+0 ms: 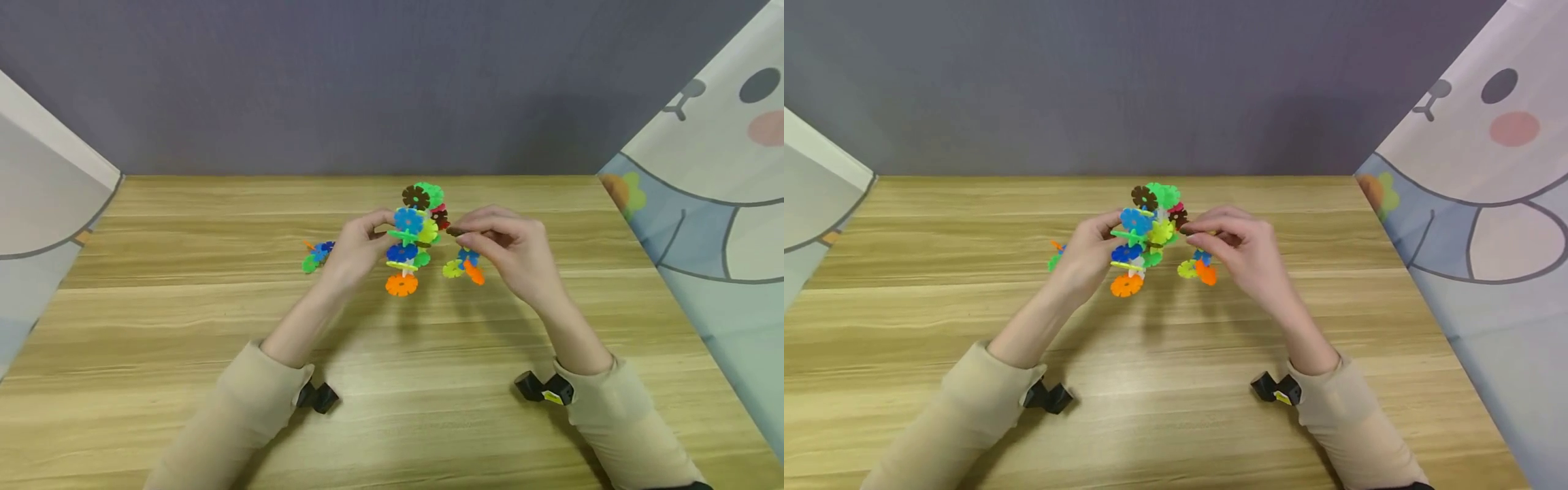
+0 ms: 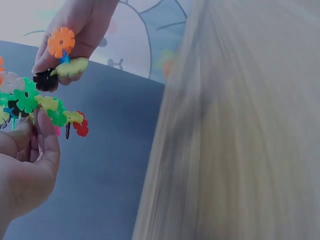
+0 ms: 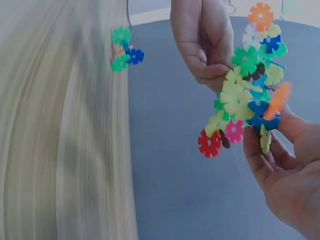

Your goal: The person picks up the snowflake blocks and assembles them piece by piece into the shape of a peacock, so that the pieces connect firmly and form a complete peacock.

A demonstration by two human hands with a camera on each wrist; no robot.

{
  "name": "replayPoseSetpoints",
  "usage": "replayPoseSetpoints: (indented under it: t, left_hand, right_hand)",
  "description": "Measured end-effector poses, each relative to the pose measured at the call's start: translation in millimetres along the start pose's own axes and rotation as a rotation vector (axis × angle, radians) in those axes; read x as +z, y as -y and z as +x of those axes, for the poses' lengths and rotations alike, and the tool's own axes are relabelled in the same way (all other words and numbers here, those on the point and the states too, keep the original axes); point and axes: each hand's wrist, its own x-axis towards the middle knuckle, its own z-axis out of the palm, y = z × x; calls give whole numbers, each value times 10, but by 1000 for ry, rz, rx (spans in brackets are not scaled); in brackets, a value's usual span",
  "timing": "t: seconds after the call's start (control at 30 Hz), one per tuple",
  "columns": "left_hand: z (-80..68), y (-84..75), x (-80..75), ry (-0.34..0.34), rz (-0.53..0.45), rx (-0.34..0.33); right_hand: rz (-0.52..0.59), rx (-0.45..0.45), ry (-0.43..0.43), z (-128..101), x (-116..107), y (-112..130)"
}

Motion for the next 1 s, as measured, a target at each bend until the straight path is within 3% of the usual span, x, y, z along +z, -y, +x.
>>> replayPoseSetpoints:
  t: [0.13, 0.23, 0.4, 0.6, 0.77, 1.0]
  left_hand:
    - [-57, -6, 31, -14, -46, 12]
    - [-99, -12, 48, -27, -85, 24]
    - [-158, -20, 74, -63, -66, 100]
    - [-195, -7, 114, -100, -37, 218]
    - [-217, 22, 148, -135, -38, 278]
    - [-229, 73, 174, -204, -38, 370]
  right_hand:
    - [76, -38, -21, -17, 48, 72]
    - [71, -52, -30, -23, 70, 132]
    - [-98, -87, -68, -42, 117, 222]
    - [-324, -209, -108, -64, 164, 275]
    - [-390, -276, -103, -77, 184, 290]
    - [-405, -230, -78, -84, 181, 292]
